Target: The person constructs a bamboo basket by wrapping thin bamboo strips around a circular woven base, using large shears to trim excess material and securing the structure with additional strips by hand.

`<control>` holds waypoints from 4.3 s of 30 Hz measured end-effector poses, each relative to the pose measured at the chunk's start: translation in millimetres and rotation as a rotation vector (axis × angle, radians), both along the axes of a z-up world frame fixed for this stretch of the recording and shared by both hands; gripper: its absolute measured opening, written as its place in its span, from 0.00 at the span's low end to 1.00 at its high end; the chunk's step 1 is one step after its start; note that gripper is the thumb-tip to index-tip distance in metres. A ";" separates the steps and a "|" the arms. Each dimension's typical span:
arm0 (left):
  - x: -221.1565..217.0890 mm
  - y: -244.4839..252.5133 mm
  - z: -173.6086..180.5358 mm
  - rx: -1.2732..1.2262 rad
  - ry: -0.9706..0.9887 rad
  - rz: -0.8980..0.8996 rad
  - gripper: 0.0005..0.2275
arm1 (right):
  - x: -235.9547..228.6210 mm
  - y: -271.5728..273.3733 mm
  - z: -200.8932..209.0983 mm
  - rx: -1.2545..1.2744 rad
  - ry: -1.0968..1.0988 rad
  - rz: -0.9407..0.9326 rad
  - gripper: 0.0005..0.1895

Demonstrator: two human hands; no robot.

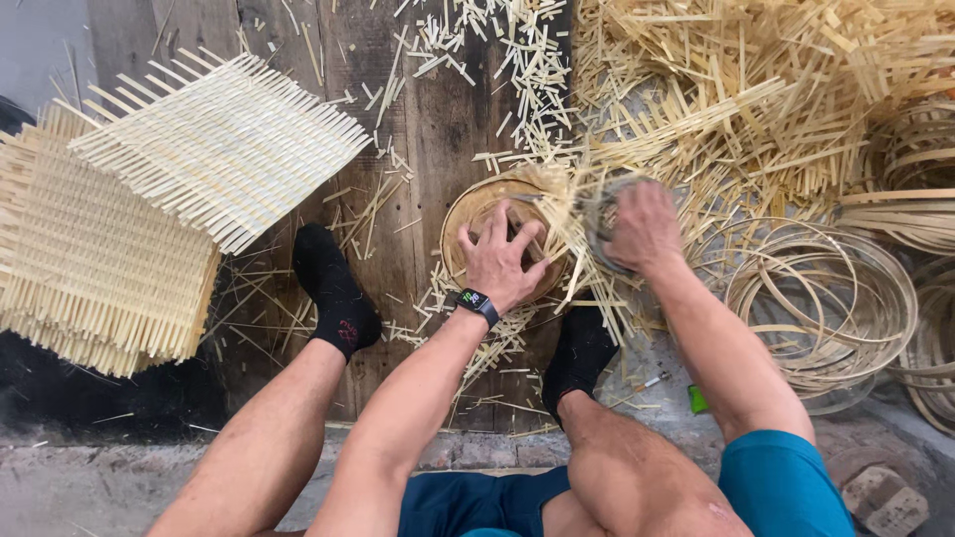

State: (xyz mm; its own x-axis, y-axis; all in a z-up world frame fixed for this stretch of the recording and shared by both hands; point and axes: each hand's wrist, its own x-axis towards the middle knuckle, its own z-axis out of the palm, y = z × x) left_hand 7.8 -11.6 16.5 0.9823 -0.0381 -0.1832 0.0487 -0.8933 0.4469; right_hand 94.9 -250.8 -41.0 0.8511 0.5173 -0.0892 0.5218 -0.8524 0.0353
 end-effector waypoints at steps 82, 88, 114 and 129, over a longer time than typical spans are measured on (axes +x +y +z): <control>8.9 90.4 -103.3 -0.361 -0.078 0.642 0.15 | -77.2 35.3 -2.9 0.873 0.971 -1.023 0.18; -49.4 126.1 -117.1 -0.597 0.275 0.741 0.15 | -93.5 28.4 -36.0 1.063 1.026 -1.007 0.13; -105.8 36.1 -102.4 -1.385 0.534 1.248 0.10 | -113.7 54.5 -21.6 1.180 1.214 -1.139 0.13; -26.4 78.9 22.5 -0.708 0.287 0.564 0.23 | -49.9 103.0 124.6 0.653 0.303 -0.074 0.63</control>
